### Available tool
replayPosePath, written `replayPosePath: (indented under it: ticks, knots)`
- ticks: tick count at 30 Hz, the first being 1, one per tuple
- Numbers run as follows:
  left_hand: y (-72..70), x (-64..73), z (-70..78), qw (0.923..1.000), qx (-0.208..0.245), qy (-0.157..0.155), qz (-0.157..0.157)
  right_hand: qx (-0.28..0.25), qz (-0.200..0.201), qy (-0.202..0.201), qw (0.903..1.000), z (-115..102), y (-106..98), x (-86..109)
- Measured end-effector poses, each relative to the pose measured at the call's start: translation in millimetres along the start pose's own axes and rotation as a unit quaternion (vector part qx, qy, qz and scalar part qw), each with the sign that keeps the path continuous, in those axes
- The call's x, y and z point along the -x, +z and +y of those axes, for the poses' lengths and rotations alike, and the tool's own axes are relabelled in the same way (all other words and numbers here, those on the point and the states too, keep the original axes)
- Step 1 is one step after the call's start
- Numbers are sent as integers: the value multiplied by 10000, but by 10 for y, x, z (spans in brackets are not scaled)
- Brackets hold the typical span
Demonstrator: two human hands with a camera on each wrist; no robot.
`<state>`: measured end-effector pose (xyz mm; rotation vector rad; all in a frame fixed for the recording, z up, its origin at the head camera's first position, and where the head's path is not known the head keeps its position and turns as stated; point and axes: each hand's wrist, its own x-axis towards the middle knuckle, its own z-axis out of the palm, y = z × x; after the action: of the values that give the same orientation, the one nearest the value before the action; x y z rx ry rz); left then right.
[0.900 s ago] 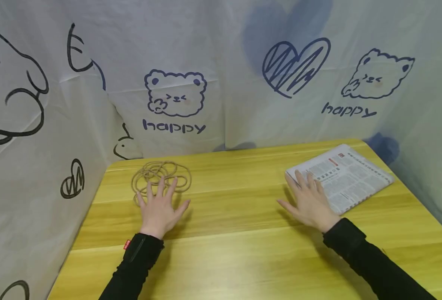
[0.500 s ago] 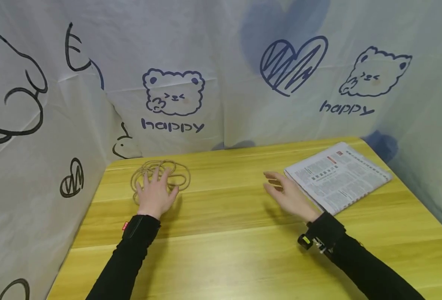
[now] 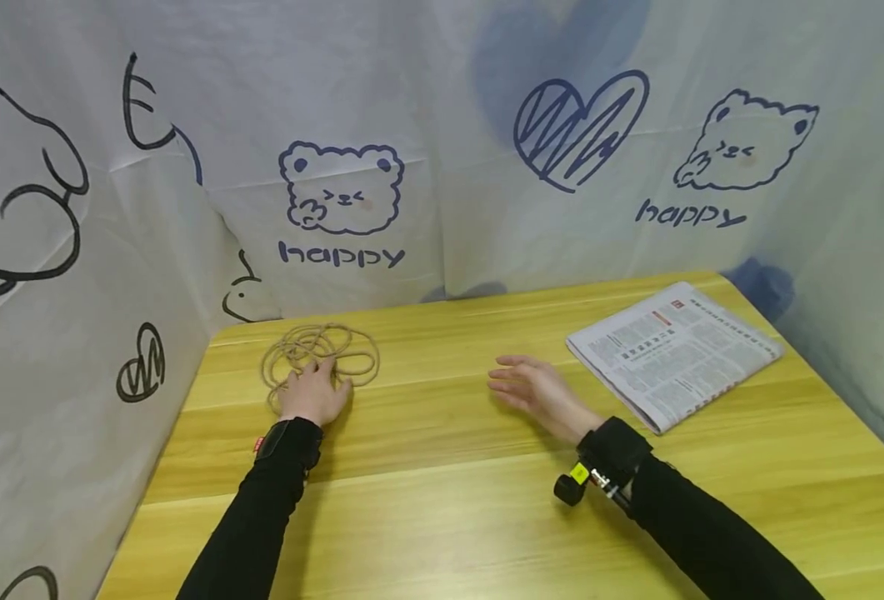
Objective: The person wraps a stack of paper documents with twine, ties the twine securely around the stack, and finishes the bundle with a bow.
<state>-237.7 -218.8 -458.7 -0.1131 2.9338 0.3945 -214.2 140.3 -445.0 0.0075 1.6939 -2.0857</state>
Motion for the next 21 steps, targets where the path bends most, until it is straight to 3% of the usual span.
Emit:
replayPosePath:
  ticks: [4, 9, 13, 18, 20, 21]
  knots:
    - [85, 98, 179, 9988, -136, 472, -59, 204, -32, -26, 9998, 59, -48, 12]
    - [142, 308, 590, 9923, -235, 1121, -476, 548, 49, -10, 9985, 83, -94, 7]
    - [185, 510, 901, 9824, -162, 1667, -821, 1209, 212, -165, 9923, 69, -108, -22]
    - [239, 701, 1188, 9669, 31, 2266, -1172, 2088, 150, -510, 9765, 73, -132, -44]
    - [225, 725, 1254, 9660, 183, 2354, -1054, 2776, 127, -692, 9581, 88, -144, -43]
    - [210, 717, 1276, 9665, 245, 2389, -904, 3191, 121, -804, 9442, 98, -148, -46]
